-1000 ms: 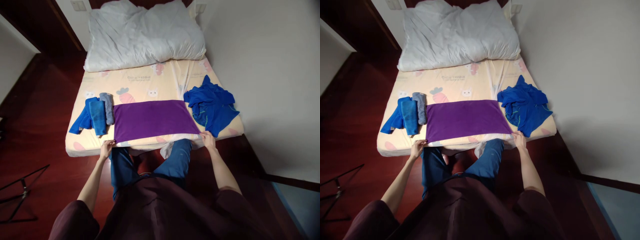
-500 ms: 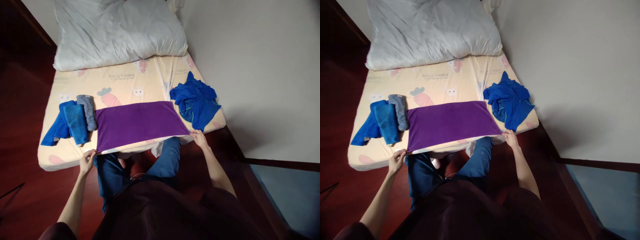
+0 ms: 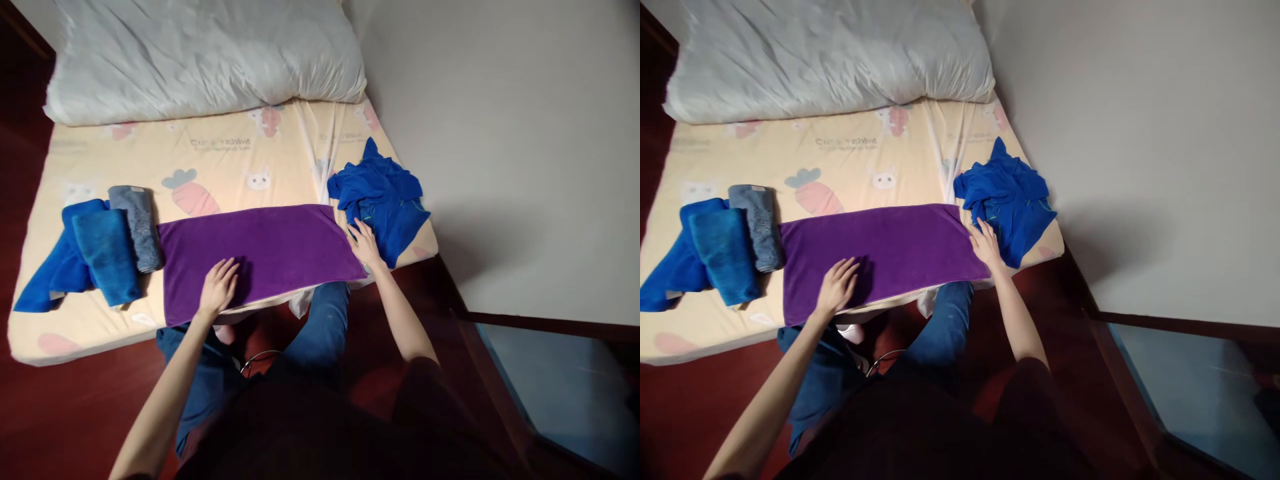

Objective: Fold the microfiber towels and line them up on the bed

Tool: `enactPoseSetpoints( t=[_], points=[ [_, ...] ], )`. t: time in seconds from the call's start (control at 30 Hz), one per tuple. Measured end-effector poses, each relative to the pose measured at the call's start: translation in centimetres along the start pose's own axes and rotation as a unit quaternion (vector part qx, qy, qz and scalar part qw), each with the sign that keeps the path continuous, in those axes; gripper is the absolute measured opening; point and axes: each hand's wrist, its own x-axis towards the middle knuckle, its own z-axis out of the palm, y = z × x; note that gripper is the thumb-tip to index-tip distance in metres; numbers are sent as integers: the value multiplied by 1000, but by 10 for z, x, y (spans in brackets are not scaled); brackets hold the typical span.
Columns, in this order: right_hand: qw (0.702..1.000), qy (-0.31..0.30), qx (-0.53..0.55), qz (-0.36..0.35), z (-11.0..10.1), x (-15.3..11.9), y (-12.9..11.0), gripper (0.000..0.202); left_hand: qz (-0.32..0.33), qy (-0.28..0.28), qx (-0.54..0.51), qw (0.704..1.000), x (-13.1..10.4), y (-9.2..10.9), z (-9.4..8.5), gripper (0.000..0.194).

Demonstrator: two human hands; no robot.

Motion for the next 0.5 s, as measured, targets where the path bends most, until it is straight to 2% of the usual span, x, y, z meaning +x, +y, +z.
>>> enactPoseSetpoints(
  t=[0.07,0.17,0.23,0.4,0.5],
  points=[
    [998,-32,-45,-15,2,33,-8,55,-8,-4,1,1000,30,22,35,50],
    [991,-81,-101,-35,10,75,2,59,-24,8,-5,1000,46,30,69,54],
    [986,-102,-130,-33,18,98,20,60,-25,18,-15,999,44,26,78,56],
    [978,-120,-168,28,35,152,78,59,-25,27,-25,999,41,13,83,60],
    [975,-129,-171,49,42,180,97,56,-31,24,-17,999,42,12,87,63]
  ],
)
